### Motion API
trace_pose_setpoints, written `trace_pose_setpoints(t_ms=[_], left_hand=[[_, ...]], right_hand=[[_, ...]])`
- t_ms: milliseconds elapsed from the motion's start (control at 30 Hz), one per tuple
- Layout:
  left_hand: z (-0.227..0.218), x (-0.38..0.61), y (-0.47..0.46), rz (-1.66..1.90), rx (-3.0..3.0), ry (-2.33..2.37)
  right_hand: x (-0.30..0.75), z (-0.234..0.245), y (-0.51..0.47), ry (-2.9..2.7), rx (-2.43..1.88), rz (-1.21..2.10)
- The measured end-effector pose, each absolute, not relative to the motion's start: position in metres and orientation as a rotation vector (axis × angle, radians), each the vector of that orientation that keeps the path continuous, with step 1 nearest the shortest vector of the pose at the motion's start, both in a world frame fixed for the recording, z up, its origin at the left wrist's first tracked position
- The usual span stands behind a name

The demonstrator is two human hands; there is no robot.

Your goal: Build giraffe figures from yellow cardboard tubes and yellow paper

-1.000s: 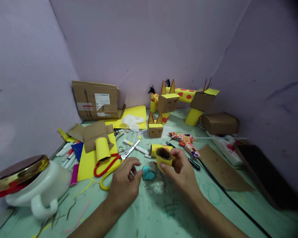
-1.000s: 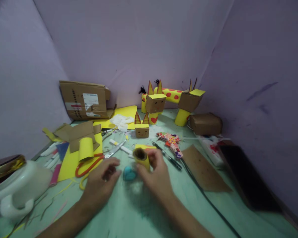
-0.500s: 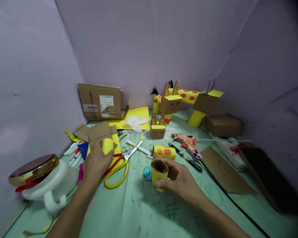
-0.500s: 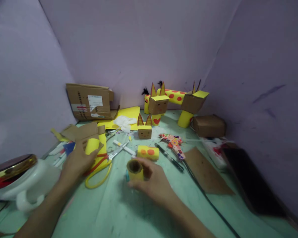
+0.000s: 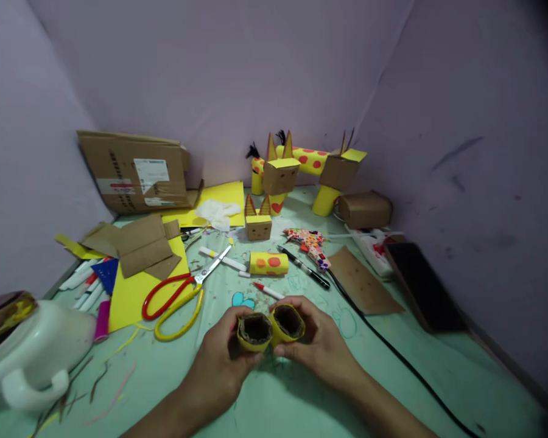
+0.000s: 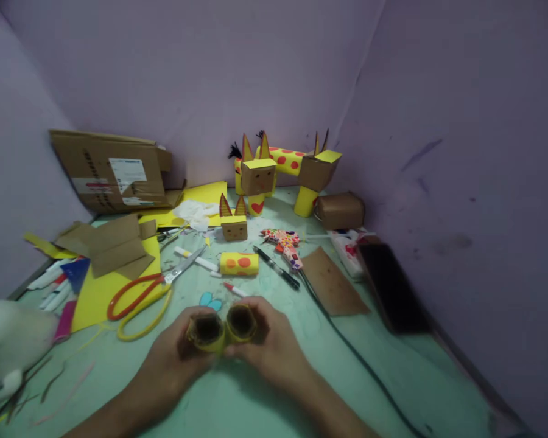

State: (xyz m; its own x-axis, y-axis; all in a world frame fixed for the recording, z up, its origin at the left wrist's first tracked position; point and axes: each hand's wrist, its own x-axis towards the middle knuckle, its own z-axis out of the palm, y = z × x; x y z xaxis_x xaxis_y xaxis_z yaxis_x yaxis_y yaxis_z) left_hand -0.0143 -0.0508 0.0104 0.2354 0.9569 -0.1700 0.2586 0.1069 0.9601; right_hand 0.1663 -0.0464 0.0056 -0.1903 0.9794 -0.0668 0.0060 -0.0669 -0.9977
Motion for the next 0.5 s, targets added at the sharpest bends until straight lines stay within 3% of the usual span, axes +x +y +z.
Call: trace_pose_setpoints(t_ms=[500], left_hand=[[0.000, -0.020, -0.045, 0.714, 1.710, 1.257]], right_hand=[[0.164, -0.015, -0.046, -1.664, -1.140, 1.181]])
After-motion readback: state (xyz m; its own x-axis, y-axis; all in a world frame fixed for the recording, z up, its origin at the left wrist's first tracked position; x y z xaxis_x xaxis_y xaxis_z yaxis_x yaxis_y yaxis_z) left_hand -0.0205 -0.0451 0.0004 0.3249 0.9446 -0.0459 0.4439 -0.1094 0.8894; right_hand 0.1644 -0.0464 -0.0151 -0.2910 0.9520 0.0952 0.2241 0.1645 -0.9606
